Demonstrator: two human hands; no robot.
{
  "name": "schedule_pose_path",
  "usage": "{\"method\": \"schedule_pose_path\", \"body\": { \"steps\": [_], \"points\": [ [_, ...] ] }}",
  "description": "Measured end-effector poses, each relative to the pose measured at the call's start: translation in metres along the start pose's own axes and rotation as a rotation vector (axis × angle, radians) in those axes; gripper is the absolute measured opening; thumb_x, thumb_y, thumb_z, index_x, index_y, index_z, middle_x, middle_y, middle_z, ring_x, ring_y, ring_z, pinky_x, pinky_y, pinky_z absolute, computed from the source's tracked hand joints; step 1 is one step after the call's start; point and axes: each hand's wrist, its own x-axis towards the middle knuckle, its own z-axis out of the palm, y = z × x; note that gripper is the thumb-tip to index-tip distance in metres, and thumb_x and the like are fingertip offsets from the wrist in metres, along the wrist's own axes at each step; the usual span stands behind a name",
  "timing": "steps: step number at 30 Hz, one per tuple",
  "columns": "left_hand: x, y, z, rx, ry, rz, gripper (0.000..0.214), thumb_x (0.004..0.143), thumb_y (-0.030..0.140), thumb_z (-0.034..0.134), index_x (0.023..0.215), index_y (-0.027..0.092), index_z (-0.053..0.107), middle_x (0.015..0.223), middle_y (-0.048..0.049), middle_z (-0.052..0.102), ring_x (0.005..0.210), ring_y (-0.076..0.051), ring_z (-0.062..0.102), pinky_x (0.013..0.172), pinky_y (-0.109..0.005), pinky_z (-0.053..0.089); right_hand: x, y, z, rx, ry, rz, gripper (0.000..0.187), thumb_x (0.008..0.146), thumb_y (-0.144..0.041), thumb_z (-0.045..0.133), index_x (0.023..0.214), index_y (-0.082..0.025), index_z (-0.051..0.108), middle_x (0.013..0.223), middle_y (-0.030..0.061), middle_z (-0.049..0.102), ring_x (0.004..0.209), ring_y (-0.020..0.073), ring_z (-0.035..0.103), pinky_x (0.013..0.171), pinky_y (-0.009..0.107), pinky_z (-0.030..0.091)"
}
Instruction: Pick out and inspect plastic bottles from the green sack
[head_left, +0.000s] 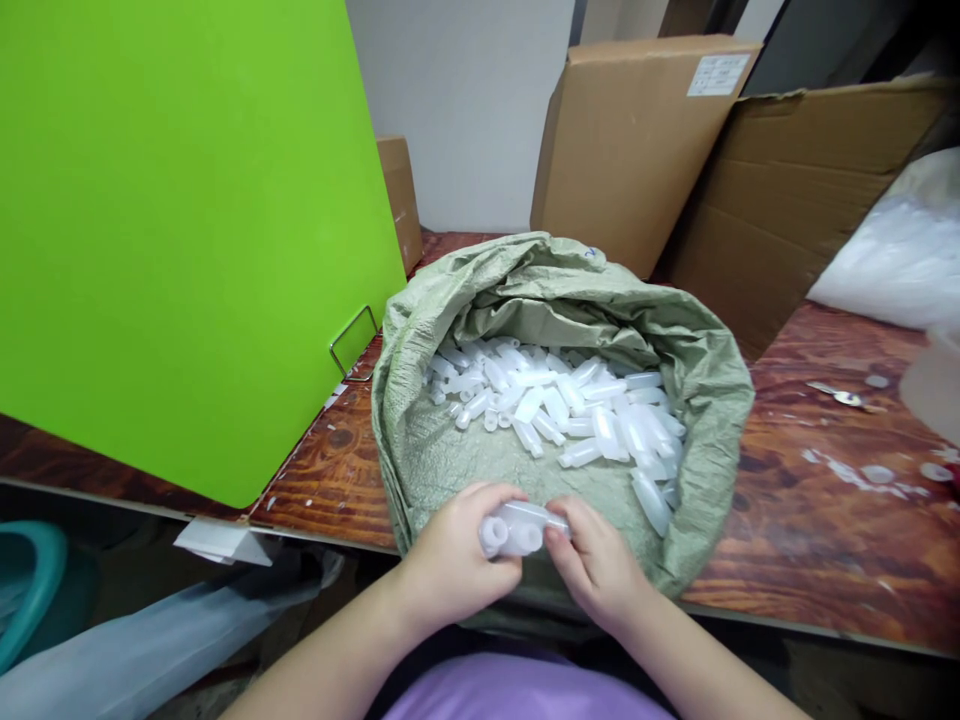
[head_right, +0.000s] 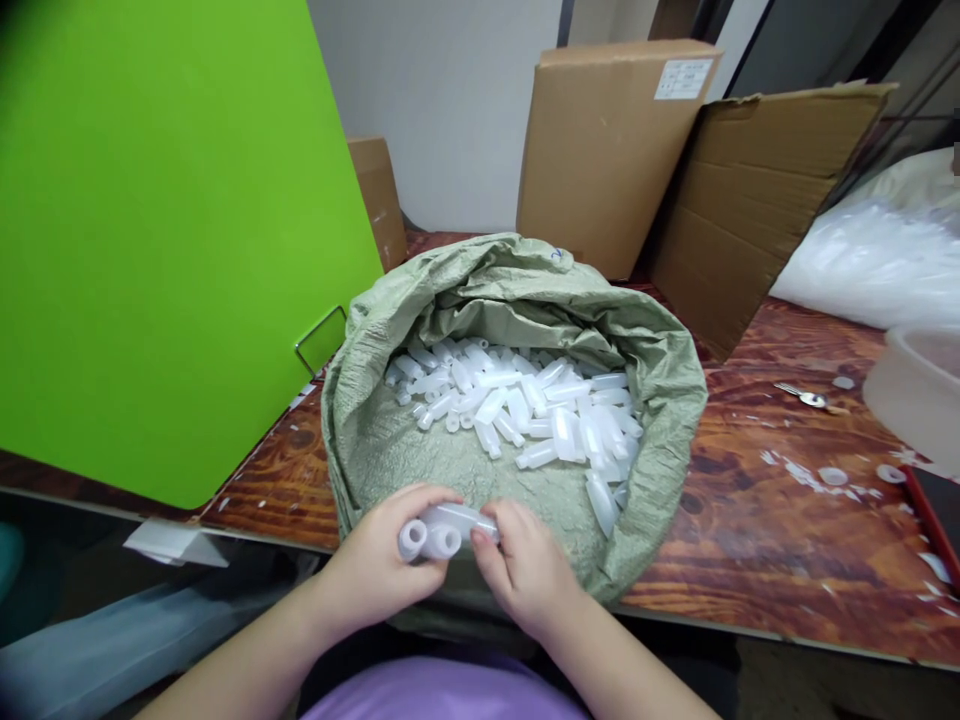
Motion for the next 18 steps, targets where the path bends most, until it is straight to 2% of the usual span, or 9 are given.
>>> {"method": "schedule_pose_path", "body": {
  "steps": [5,8,10,12,14,16,18],
  "points": [
    [-0.006,-0.009,0.002,0.091,0.026,0.059,0.043,0.063,0.010,0.055,0.104,0.018,0.056,0.100,-0.0067,0.061,0.093,-0.021,0.057,0.085,-0.031,0.047,0.004,-0.007,0.012,0.322,-0.090,0.205,0.038,0.094,-0.045,0.026,0.067,-0.021,0.039,0.056,-0.0036,0.042,0.051,0.0121,0.044,0.049,0.023,0.038],
    [-0.007,-0.017,-0.002,0.163,-0.024,0.058,0.042,0.066,0.011,0.055,0.107,0.020,0.054,0.102,-0.0072,0.059,0.093,-0.022,0.057,0.085,-0.033,0.047,0.007,-0.007,0.008,0.335,-0.215,0.233,0.038,0.094,-0.046,0.027,0.075,-0.020,0.047,0.063,-0.0017,0.049,0.059,0.0133,0.049,0.056,0.025,0.042],
    [-0.006,-0.024,-0.004,0.222,-0.036,0.051,0.043,0.067,0.010,0.053,0.109,0.021,0.053,0.105,-0.0070,0.058,0.096,-0.023,0.057,0.087,-0.035,0.046,0.013,-0.004,-0.001,0.250,-0.268,0.226,0.033,0.094,-0.044,0.030,0.092,-0.019,0.052,0.081,0.0024,0.059,0.074,0.0156,0.056,0.066,0.027,0.047],
    [-0.005,-0.031,-0.005,0.268,-0.017,0.033,0.048,0.067,0.008,0.051,0.112,0.022,0.051,0.110,-0.0069,0.057,0.102,-0.024,0.055,0.092,-0.037,0.044,0.026,-0.001,-0.011,0.081,-0.260,0.230,0.031,0.094,-0.041,0.034,0.109,-0.019,0.051,0.097,0.0063,0.061,0.087,0.0182,0.059,0.075,0.031,0.048],
    [-0.005,-0.038,-0.005,0.277,0.013,0.013,0.052,0.065,0.005,0.050,0.115,0.022,0.049,0.114,-0.0067,0.056,0.104,-0.023,0.054,0.093,-0.038,0.043,0.048,0.002,-0.019,-0.188,-0.270,0.204,0.028,0.093,-0.035,0.037,0.110,-0.018,0.052,0.101,0.0082,0.061,0.091,0.0203,0.059,0.077,0.032,0.047],
    [-0.006,-0.043,-0.003,0.249,0.046,0.014,0.054,0.065,0.004,0.049,0.116,0.022,0.048,0.115,-0.0069,0.055,0.105,-0.023,0.054,0.095,-0.038,0.043,0.077,0.003,-0.018,-0.453,-0.344,0.118,0.023,0.092,-0.027,0.038,0.103,-0.017,0.056,0.099,0.0089,0.061,0.091,0.0217,0.059,0.077,0.033,0.047],
    [-0.008,-0.046,-0.001,0.210,0.084,0.031,0.054,0.066,0.004,0.049,0.117,0.021,0.048,0.118,-0.0077,0.054,0.109,-0.022,0.053,0.097,-0.037,0.041,0.108,0.003,-0.010,-0.524,-0.395,0.047,0.022,0.090,-0.022,0.041,0.104,-0.017,0.057,0.101,0.0099,0.061,0.095,0.0234,0.058,0.078,0.033,0.046]
  ]
}}
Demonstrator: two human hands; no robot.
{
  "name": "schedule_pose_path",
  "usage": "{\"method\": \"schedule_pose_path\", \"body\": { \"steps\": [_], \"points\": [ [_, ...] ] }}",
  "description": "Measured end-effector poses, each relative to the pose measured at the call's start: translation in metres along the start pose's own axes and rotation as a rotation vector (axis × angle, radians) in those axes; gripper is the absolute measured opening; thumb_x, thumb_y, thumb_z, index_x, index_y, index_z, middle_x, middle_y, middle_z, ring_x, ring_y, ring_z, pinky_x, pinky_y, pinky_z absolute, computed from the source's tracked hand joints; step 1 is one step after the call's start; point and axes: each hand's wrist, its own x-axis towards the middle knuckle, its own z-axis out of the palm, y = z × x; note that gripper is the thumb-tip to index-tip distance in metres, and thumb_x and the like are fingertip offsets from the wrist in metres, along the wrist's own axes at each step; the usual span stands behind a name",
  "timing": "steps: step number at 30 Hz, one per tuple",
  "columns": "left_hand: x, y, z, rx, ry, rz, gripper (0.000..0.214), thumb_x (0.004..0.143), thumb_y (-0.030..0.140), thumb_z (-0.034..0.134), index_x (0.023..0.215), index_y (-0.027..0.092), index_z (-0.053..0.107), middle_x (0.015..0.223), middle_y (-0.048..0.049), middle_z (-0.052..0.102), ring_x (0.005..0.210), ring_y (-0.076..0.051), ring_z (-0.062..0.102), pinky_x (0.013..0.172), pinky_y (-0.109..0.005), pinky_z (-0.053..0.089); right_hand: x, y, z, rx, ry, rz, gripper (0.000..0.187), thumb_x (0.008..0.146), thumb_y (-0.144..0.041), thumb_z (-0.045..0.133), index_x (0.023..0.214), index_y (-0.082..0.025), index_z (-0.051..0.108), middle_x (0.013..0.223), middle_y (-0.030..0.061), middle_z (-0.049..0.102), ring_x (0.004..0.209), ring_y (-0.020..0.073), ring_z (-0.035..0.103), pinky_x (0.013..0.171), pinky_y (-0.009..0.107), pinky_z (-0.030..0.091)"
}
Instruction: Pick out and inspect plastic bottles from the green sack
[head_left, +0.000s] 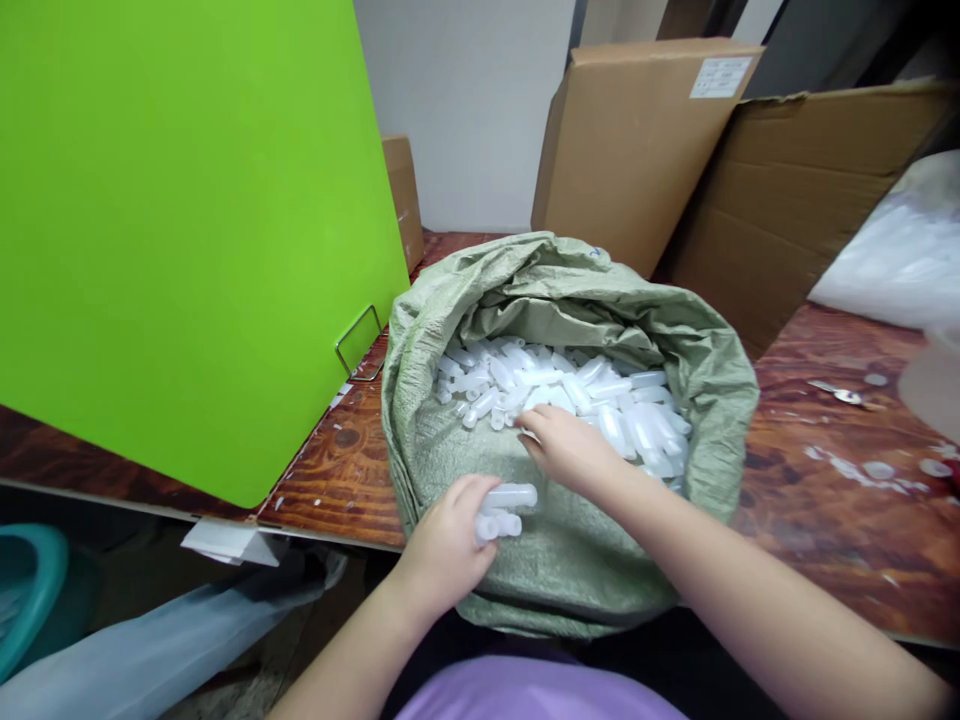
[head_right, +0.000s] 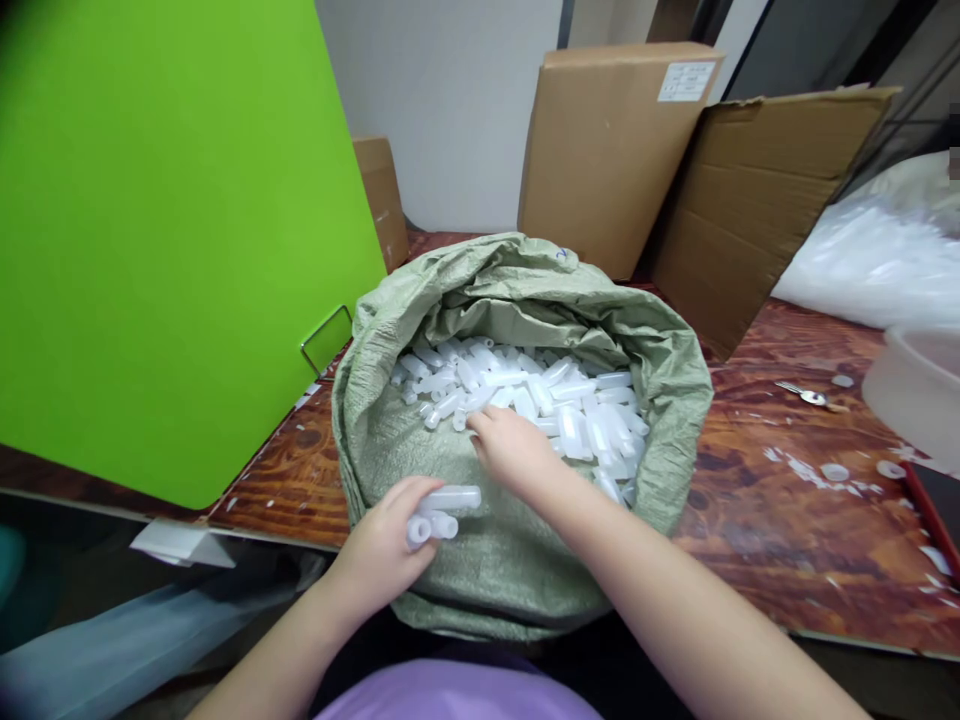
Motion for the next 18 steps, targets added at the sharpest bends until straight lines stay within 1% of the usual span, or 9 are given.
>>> {"method": "schedule_pose_path", "body": {
  "steps": [3,5,6,8,10,11,13,15,18],
  "points": [
    [-0.006,-0.001,-0.001,-0.051,0.071,-0.005,0.053,0.068,0.005,0.049,0.119,0.020,0.047,0.122,-0.0085,0.052,0.114,-0.021,0.049,0.101,-0.035,0.037,0.040,-0.009,0.004,-0.043,-0.057,-0.087,0.021,0.086,-0.016,0.047,0.103,-0.017,0.059,0.104,0.0119,0.060,0.100,0.0250,0.056,0.080,0.033,0.045],
    [-0.012,0.001,-0.005,-0.103,0.105,-0.049,0.052,0.068,0.007,0.051,0.118,0.020,0.049,0.120,-0.0080,0.053,0.112,-0.022,0.050,0.100,-0.035,0.037,0.055,-0.015,0.012,-0.057,-0.098,-0.117,0.019,0.085,-0.013,0.048,0.098,-0.014,0.061,0.102,0.0128,0.061,0.098,0.0240,0.057,0.080,0.034,0.045],
    [-0.016,0.002,-0.007,-0.146,0.111,-0.091,0.051,0.068,0.008,0.052,0.117,0.021,0.051,0.118,-0.0075,0.055,0.108,-0.022,0.052,0.097,-0.034,0.039,0.059,-0.018,0.016,-0.057,-0.115,-0.123,0.017,0.085,-0.013,0.048,0.097,-0.012,0.061,0.100,0.0124,0.061,0.095,0.0230,0.058,0.080,0.034,0.045],
    [-0.021,0.004,-0.012,-0.297,0.082,-0.219,0.049,0.068,0.013,0.058,0.116,0.020,0.052,0.108,-0.0064,0.059,0.095,-0.021,0.057,0.085,-0.032,0.045,0.061,-0.022,0.022,-0.045,-0.135,-0.124,0.016,0.086,-0.013,0.048,0.096,-0.010,0.061,0.096,0.0117,0.062,0.090,0.0213,0.060,0.078,0.035,0.047],
    [-0.024,0.005,-0.016,-0.510,0.019,-0.354,0.051,0.067,0.021,0.065,0.116,0.018,0.052,0.097,-0.0048,0.062,0.079,-0.018,0.058,0.072,-0.028,0.046,0.058,-0.022,0.024,-0.018,-0.137,-0.125,0.017,0.085,-0.012,0.048,0.096,-0.009,0.061,0.094,0.0122,0.061,0.086,0.0206,0.061,0.076,0.034,0.047],
    [-0.025,0.005,-0.017,-0.618,-0.006,-0.403,0.054,0.064,0.023,0.069,0.115,0.017,0.052,0.093,-0.0042,0.062,0.076,-0.016,0.057,0.069,-0.026,0.046,0.056,-0.022,0.022,-0.001,-0.132,-0.125,0.018,0.083,-0.010,0.049,0.096,-0.010,0.062,0.094,0.0127,0.061,0.085,0.0206,0.061,0.075,0.033,0.047],
    [-0.023,0.004,-0.018,-0.776,-0.021,-0.458,0.061,0.058,0.024,0.076,0.113,0.016,0.053,0.093,-0.0039,0.061,0.077,-0.015,0.055,0.069,-0.024,0.044,0.048,-0.019,0.014,0.028,-0.109,-0.122,0.024,0.081,-0.009,0.050,0.102,-0.012,0.061,0.097,0.0124,0.059,0.084,0.0196,0.061,0.074,0.030,0.047],
    [-0.019,0.003,-0.016,-0.838,0.000,-0.462,0.064,0.054,0.024,0.079,0.112,0.016,0.053,0.097,-0.0045,0.061,0.083,-0.016,0.054,0.072,-0.024,0.043,0.034,-0.017,0.000,0.105,-0.050,-0.104,0.031,0.079,-0.010,0.051,0.108,-0.016,0.058,0.100,0.0095,0.058,0.082,0.0164,0.061,0.074,0.028,0.047],
    [-0.012,0.005,-0.011,-0.779,0.025,-0.449,0.063,0.057,0.023,0.076,0.114,0.016,0.050,0.099,-0.0057,0.062,0.088,-0.019,0.056,0.078,-0.027,0.044,0.003,-0.017,-0.022,0.423,0.077,-0.124,0.026,0.079,-0.014,0.056,0.105,-0.019,0.058,0.096,0.0050,0.058,0.077,0.0128,0.059,0.072,0.025,0.048]
  ]
}}
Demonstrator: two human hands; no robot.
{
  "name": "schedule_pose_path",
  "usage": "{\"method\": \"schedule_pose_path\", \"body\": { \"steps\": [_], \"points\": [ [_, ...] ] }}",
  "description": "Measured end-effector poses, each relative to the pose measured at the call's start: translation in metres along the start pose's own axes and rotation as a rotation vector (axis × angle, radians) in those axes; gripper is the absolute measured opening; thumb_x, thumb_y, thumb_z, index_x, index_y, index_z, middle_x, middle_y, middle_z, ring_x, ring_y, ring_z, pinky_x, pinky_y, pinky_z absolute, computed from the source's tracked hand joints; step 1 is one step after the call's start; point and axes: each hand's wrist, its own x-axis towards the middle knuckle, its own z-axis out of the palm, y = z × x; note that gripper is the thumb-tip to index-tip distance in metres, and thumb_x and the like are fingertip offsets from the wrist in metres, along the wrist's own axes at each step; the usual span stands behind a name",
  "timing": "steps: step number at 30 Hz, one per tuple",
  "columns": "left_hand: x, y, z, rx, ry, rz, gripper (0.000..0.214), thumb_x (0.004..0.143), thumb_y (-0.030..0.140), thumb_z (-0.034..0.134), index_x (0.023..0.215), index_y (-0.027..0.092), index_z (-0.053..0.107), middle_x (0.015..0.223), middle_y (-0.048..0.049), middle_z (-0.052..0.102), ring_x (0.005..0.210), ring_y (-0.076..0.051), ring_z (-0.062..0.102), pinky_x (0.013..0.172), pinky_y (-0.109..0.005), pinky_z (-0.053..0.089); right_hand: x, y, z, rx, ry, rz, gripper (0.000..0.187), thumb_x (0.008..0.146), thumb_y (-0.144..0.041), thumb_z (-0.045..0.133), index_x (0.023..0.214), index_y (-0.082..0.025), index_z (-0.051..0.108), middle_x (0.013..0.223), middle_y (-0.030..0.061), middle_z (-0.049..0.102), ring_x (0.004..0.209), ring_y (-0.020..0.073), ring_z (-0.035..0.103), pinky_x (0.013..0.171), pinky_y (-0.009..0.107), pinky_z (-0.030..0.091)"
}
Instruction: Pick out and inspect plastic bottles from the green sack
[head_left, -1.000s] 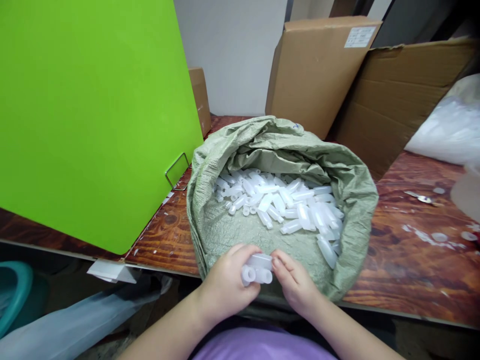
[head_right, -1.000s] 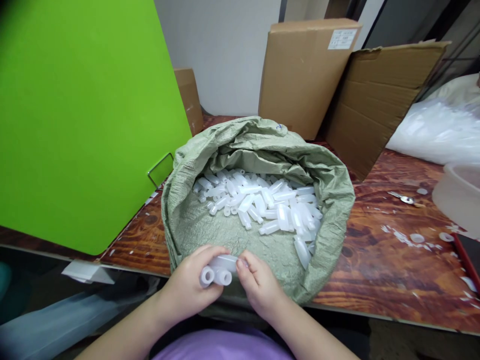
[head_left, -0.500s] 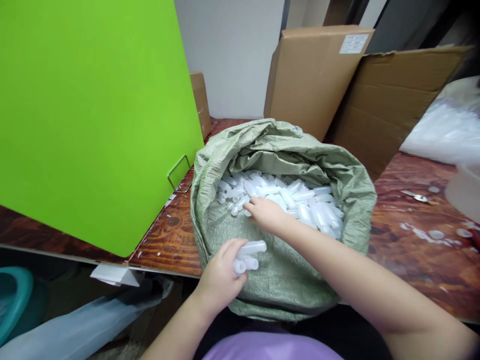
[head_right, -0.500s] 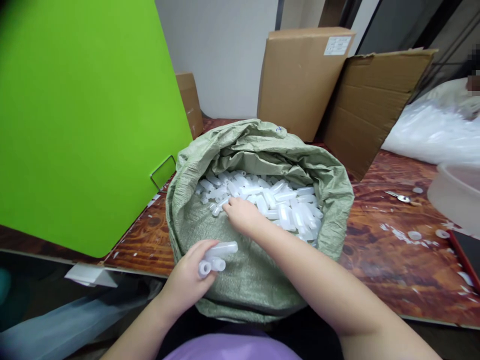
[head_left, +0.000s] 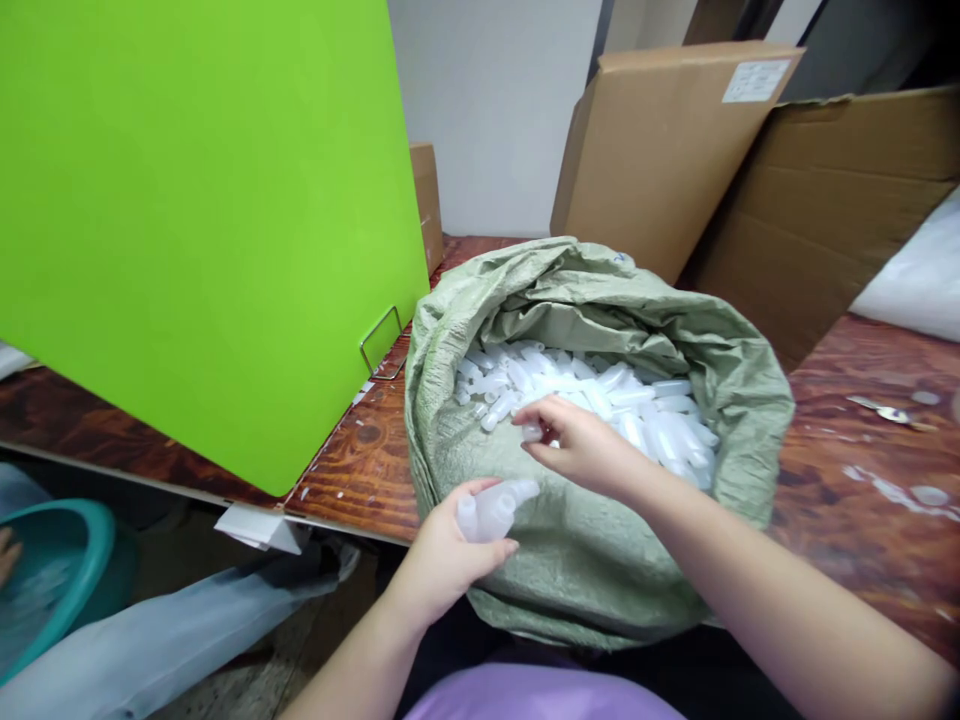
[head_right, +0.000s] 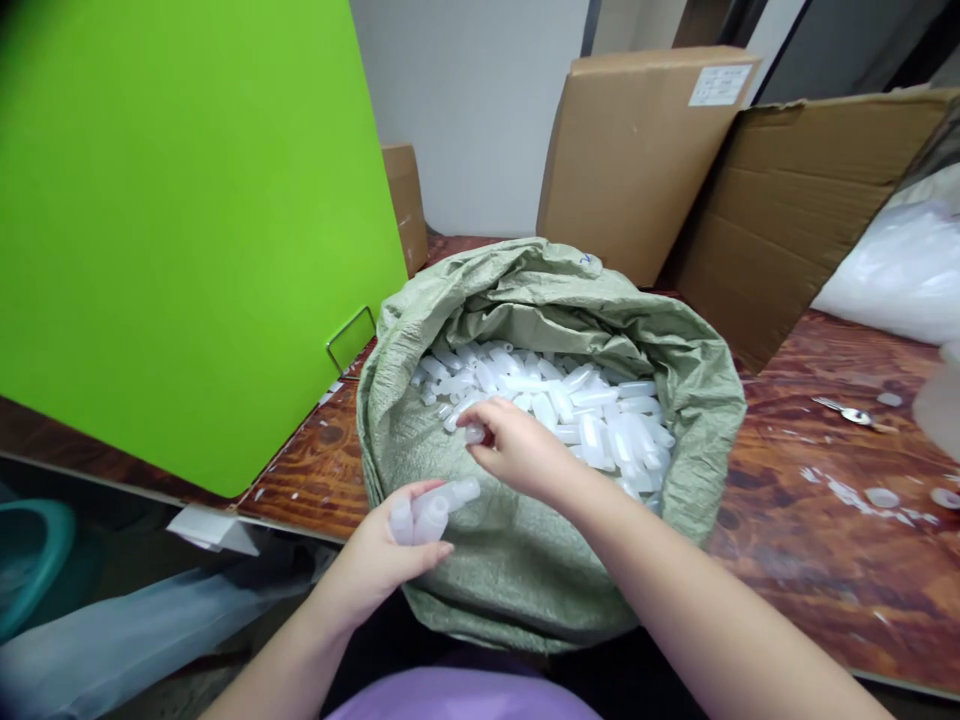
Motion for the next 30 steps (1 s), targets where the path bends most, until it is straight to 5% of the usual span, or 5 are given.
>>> {"method": "schedule_pose_path", "body": {
  "steps": [8,16,21,26,30],
  "points": [
    [0.007,-0.005,0.021,0.500,0.216,0.330,0.052,0.068,0.010,0.055,0.118,0.021,0.049,0.118,-0.0080,0.057,0.108,-0.023,0.055,0.096,-0.039,0.042,-0.081,-0.006,0.013,0.185,0.030,-0.003,0.027,0.090,-0.030,0.047,0.114,-0.021,0.050,0.095,0.0069,0.064,0.079,0.0178,0.061,0.071,0.032,0.049],
    [0.005,-0.010,0.029,0.736,0.153,0.514,0.053,0.071,0.006,0.045,0.123,0.017,0.044,0.123,-0.0122,0.052,0.117,-0.022,0.049,0.102,-0.042,0.039,-0.100,0.014,0.043,0.349,0.288,-0.124,0.021,0.086,-0.024,0.056,0.106,-0.023,0.059,0.098,0.0072,0.063,0.089,0.0167,0.062,0.077,0.028,0.053],
    [0.003,-0.003,0.033,0.651,0.016,0.373,0.054,0.068,0.006,0.050,0.121,0.018,0.048,0.120,-0.0101,0.055,0.113,-0.022,0.052,0.100,-0.038,0.040,-0.110,0.029,0.037,0.340,0.104,-0.198,0.023,0.086,-0.017,0.053,0.105,-0.025,0.063,0.103,0.0072,0.066,0.094,0.0160,0.064,0.083,0.028,0.052],
    [0.003,0.015,0.030,0.356,-0.264,-0.026,0.060,0.060,0.013,0.066,0.117,0.017,0.050,0.099,-0.0053,0.064,0.081,-0.019,0.061,0.069,-0.027,0.049,-0.122,0.035,0.036,0.327,0.066,-0.218,0.025,0.088,-0.015,0.047,0.104,-0.024,0.064,0.106,0.0080,0.065,0.095,0.0143,0.063,0.083,0.025,0.051],
    [0.006,0.019,0.030,0.309,-0.322,-0.122,0.060,0.057,0.013,0.070,0.114,0.015,0.051,0.091,-0.0034,0.065,0.079,-0.019,0.061,0.066,-0.025,0.048,-0.119,0.024,0.036,0.229,-0.003,-0.033,0.022,0.086,-0.031,0.053,0.101,-0.021,0.065,0.090,0.0076,0.067,0.080,0.0169,0.064,0.070,0.026,0.051]
  ]
}}
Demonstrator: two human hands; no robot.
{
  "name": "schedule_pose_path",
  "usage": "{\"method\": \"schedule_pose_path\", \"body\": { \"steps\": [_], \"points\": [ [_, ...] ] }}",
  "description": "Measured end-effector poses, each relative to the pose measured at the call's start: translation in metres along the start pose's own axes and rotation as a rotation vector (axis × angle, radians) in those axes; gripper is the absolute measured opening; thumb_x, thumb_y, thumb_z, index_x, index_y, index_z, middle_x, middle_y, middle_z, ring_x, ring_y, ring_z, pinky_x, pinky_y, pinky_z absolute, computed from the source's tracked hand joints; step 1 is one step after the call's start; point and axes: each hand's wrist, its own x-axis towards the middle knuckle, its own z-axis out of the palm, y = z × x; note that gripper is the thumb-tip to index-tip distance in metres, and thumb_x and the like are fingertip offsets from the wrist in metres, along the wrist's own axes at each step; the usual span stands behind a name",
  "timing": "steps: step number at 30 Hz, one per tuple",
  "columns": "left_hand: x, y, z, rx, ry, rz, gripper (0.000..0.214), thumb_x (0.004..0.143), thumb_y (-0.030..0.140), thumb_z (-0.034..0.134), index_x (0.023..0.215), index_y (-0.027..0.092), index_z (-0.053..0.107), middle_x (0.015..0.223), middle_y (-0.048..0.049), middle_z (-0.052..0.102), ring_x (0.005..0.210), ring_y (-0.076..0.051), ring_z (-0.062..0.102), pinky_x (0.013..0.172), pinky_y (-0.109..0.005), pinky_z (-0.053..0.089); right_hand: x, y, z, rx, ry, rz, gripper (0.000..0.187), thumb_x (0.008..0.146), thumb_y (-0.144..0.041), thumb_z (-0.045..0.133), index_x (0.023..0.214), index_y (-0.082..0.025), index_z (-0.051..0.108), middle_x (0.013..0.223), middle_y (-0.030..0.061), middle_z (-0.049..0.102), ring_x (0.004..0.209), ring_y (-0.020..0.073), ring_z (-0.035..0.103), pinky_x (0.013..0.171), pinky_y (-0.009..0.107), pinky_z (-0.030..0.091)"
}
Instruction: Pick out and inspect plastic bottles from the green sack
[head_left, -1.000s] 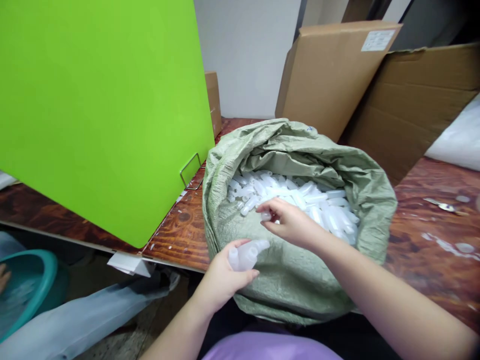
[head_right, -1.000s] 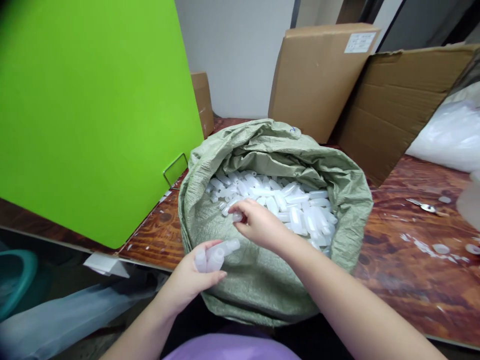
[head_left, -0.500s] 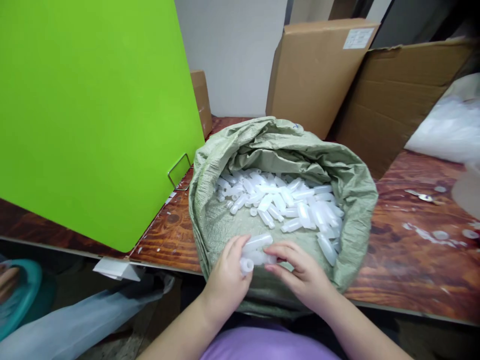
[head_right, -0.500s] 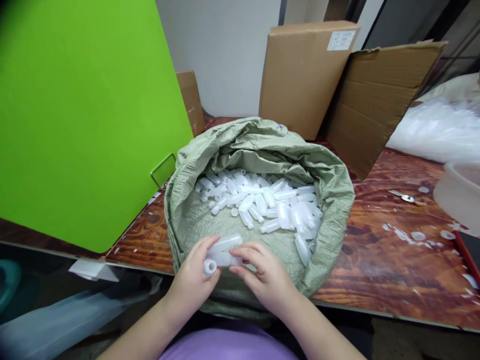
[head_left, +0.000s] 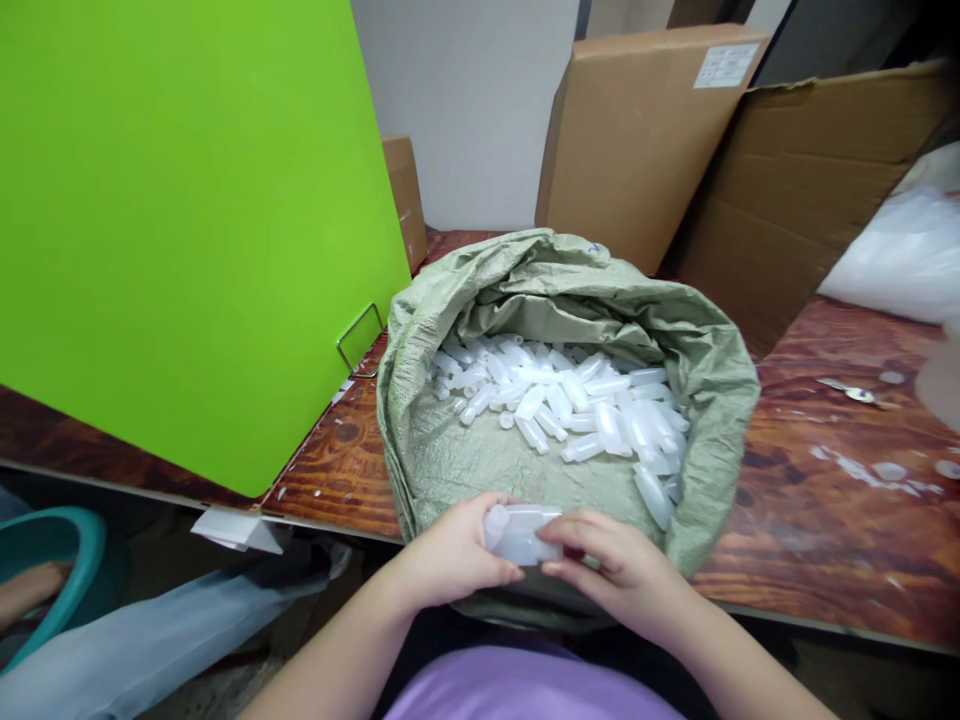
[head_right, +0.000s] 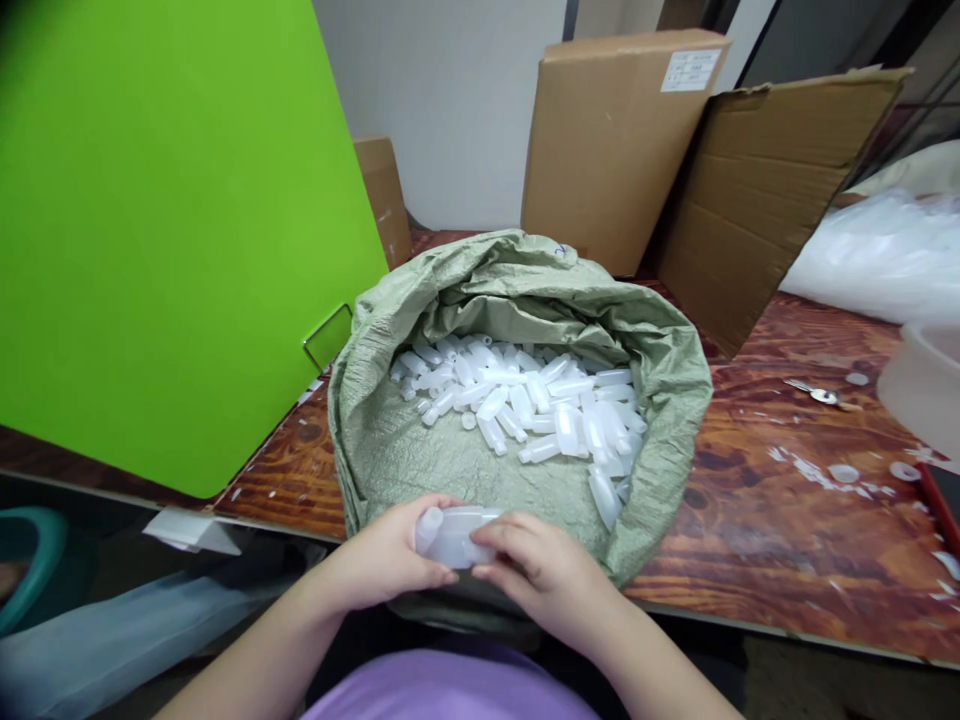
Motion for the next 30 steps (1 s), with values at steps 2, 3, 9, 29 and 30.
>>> {"method": "schedule_pose_path", "body": {
  "steps": [2,3,9,29,30],
  "points": [
    [0.003,-0.003,0.003,0.111,0.076,0.073,0.055,0.062,0.013,0.065,0.115,0.017,0.051,0.100,-0.0055,0.065,0.087,-0.021,0.062,0.074,-0.030,0.049,0.004,-0.005,0.003,-0.046,-0.036,0.194,0.029,0.087,-0.041,0.048,0.081,-0.019,0.067,0.069,0.0041,0.064,0.063,0.0166,0.060,0.059,0.027,0.047],
    [0.005,-0.005,0.005,0.191,0.142,0.124,0.053,0.065,0.012,0.062,0.116,0.018,0.050,0.107,-0.0070,0.063,0.094,-0.022,0.061,0.081,-0.033,0.049,0.006,-0.006,0.005,-0.057,-0.057,0.276,0.038,0.089,-0.044,0.042,0.072,-0.019,0.065,0.062,0.0030,0.061,0.058,0.0165,0.059,0.056,0.027,0.046],
    [0.010,-0.018,0.011,0.701,0.473,0.444,0.055,0.072,0.002,0.044,0.125,0.015,0.041,0.124,-0.0140,0.053,0.112,-0.025,0.053,0.096,-0.041,0.045,0.004,0.004,0.019,0.136,0.146,0.212,0.034,0.085,-0.037,0.051,0.115,-0.020,0.053,0.110,0.0102,0.059,0.088,0.0192,0.061,0.079,0.033,0.050],
    [0.010,-0.027,0.015,1.012,0.630,0.755,0.049,0.075,0.003,0.037,0.124,0.010,0.038,0.114,-0.0178,0.059,0.103,-0.025,0.059,0.086,-0.038,0.052,0.001,0.006,0.037,0.692,0.262,0.330,0.035,0.080,-0.048,0.059,0.096,-0.018,0.054,0.079,0.0029,0.060,0.068,0.0132,0.057,0.064,0.026,0.048],
    [0.010,-0.028,0.015,1.005,0.620,0.756,0.049,0.075,0.003,0.038,0.124,0.011,0.038,0.114,-0.0177,0.059,0.104,-0.025,0.059,0.087,-0.038,0.052,0.001,0.005,0.037,0.727,0.198,0.377,0.033,0.082,-0.050,0.055,0.086,-0.017,0.054,0.066,-0.0002,0.055,0.057,0.0110,0.052,0.056,0.024,0.045]
  ]
}}
